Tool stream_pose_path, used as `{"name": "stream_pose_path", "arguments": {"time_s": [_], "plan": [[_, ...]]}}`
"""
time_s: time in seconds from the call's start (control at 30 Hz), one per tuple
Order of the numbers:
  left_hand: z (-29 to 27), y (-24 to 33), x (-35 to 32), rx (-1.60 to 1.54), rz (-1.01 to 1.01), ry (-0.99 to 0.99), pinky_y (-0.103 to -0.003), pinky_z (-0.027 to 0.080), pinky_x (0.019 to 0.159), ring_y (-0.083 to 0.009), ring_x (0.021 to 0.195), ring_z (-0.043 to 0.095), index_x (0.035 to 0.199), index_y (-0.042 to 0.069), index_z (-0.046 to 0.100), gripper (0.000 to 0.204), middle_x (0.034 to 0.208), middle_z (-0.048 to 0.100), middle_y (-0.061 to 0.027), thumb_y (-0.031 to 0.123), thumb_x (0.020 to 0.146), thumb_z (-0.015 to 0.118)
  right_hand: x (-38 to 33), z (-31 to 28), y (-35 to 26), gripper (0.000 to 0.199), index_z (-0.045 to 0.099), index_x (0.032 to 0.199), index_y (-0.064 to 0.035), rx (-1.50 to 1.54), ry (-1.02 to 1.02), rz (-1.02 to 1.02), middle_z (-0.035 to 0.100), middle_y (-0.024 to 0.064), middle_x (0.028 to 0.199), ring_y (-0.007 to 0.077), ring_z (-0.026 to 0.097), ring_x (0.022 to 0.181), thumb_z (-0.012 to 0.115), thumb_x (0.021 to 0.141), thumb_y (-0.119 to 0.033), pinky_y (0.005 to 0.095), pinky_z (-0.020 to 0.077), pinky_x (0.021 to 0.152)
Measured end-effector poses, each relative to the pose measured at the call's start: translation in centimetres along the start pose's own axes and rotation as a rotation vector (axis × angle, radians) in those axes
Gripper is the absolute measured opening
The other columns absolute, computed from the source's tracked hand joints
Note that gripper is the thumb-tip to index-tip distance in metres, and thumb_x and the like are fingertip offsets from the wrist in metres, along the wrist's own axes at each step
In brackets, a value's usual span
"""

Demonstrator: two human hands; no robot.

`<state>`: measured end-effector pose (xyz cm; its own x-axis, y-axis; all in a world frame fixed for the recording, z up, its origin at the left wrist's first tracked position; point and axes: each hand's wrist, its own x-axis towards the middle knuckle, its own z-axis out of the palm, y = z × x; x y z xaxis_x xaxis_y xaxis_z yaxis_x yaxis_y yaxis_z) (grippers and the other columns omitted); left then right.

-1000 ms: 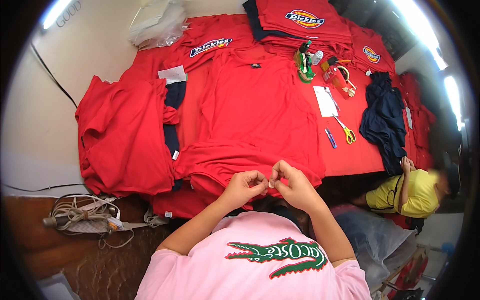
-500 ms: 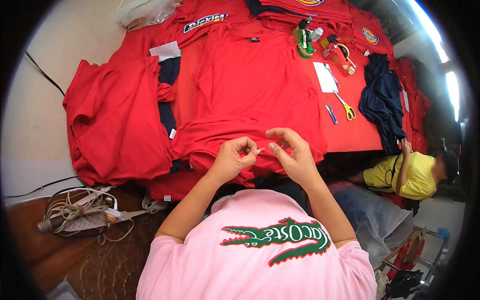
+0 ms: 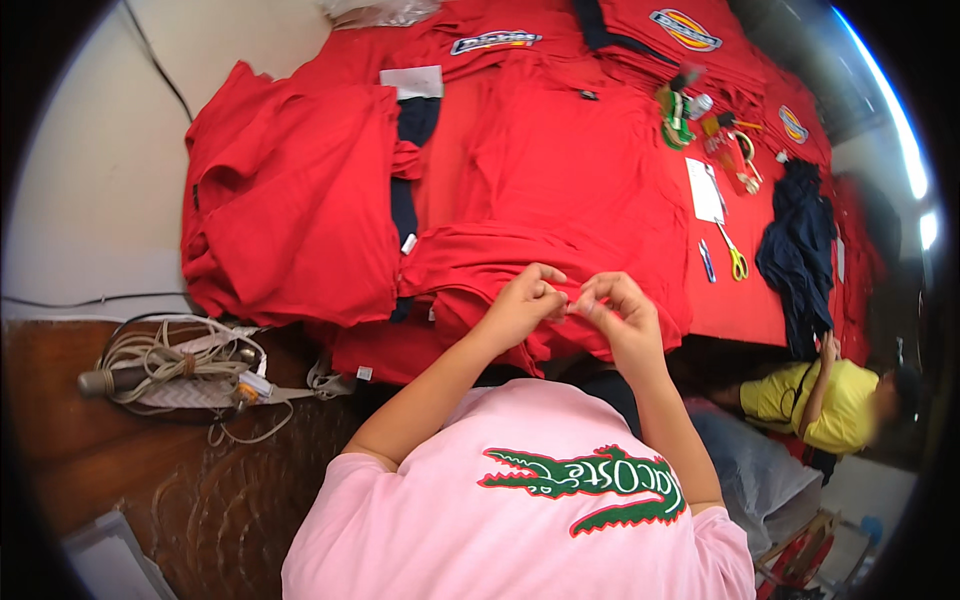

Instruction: The person picks up red t-shirts, trims loose threads with a blade, folds them, and stacks them into a bag.

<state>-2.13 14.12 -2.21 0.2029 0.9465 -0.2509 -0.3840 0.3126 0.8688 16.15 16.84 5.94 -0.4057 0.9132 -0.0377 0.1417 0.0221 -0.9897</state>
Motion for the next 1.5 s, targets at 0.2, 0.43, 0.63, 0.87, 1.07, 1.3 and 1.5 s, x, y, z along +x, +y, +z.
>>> {"name": "stream_pose_path", "arguments": {"time_s": [0.2, 0.43, 0.63, 0.87, 1.07, 1.3, 1.5], "plan": [[0.1, -5.3, 1.2, -0.098, 0.268, -0.048, -0.029, 0.05, 0.067, -0.0092, 0.084, 0.059, 0.103, 0.007, 0.061, 0.011, 0.091, 0.063, 0.0001, 0.011, 0.093, 0.061, 0.3, 5.6, -2.5, 0.021, 0.066, 0.101, -0.0051, -0.856, -0.287, -0.308, 0.06, 0.0119, 0.106, 0.0314, 0.058, 0.105, 0.071, 0.08, -0.005, 0.043, 0.0444, 0.087], [-2.2, -3.4, -1.5, 0.492, 0.144, 0.191, -0.031, 0.053, 0.074, -0.0158, 0.08, 0.066, 0.11, -0.001, 0.068, 0.023, 0.09, 0.07, -0.0111, 0.008, 0.09, 0.064, 3.9, 5.1, 3.1, 0.037, 0.061, 0.117, -0.0084, -0.973, -0.085, -0.429, 0.064, 0.0125, 0.102, 0.0319, 0.066, 0.092, 0.073, 0.082, -0.012, 0.0433, 0.0485, 0.075], [-7.2, -1.2, -5.2, 0.729, 0.252, 0.471, -0.035, 0.051, 0.094, -0.0221, 0.101, 0.068, 0.113, 0.001, 0.068, 0.031, 0.107, 0.071, -0.0103, -0.002, 0.083, 0.064, 1.0, 6.3, 8.2, 0.039, 0.061, 0.1, -0.0079, -0.919, -0.295, -0.098, 0.07, 0.0137, 0.09, 0.0332, 0.071, 0.081, 0.081, 0.081, -0.036, 0.0447, 0.0563, 0.07], [-5.9, -0.4, -5.5, 1.385, 0.296, 0.373, -0.053, 0.025, 0.123, -0.0336, 0.15, 0.037, 0.123, 0.011, 0.067, 0.048, 0.147, 0.056, -0.0122, 0.002, 0.076, 0.065, 0.5, 5.6, 12.7, 0.022, 0.055, 0.112, -0.0036, 0.093, -0.376, 0.284, 0.067, 0.0047, 0.091, 0.0123, 0.065, 0.079, 0.068, 0.098, -0.015, 0.0288, 0.0529, 0.071], [-2.6, 5.2, -4.8, 0.904, 0.143, 0.124, -0.037, 0.042, 0.098, -0.0187, 0.1, 0.06, 0.109, 0.007, 0.063, 0.02, 0.097, 0.065, -0.0072, 0.003, 0.092, 0.054, -1.4, -4.2, -0.9, 0.028, 0.057, 0.118, -0.0066, -0.01, -0.4, 0.172, 0.067, 0.0072, 0.093, 0.014, 0.065, 0.088, 0.071, 0.095, -0.014, 0.0282, 0.0513, 0.078], [10.5, 21.9, -13.9, 0.74, 0.162, -0.807, -0.035, 0.046, 0.059, -0.0245, 0.059, 0.05, 0.101, 0.005, 0.062, 0.017, 0.07, 0.056, -0.008, 0.011, 0.091, 0.074, -8.5, -22.1, -13.9, 0.03, 0.07, 0.097, -0.0029, -1.018, -0.278, -0.182, 0.07, 0.0127, 0.089, 0.0359, 0.069, 0.088, 0.076, 0.069, -0.009, 0.0413, 0.0535, 0.077], [15.8, 28.3, -8.9, 1.424, 0.286, -0.119, -0.034, 0.054, 0.071, -0.0253, 0.077, 0.068, 0.111, 0.007, 0.065, 0.035, 0.09, 0.068, -0.0115, 0.005, 0.079, 0.078, -4.3, -33.6, -21.3, 0.018, 0.07, 0.098, -0.0005, -0.904, 0.193, -0.402, 0.069, 0.0098, 0.086, 0.0211, 0.07, 0.077, 0.06, 0.088, -0.011, 0.0325, 0.0525, 0.07]]}}
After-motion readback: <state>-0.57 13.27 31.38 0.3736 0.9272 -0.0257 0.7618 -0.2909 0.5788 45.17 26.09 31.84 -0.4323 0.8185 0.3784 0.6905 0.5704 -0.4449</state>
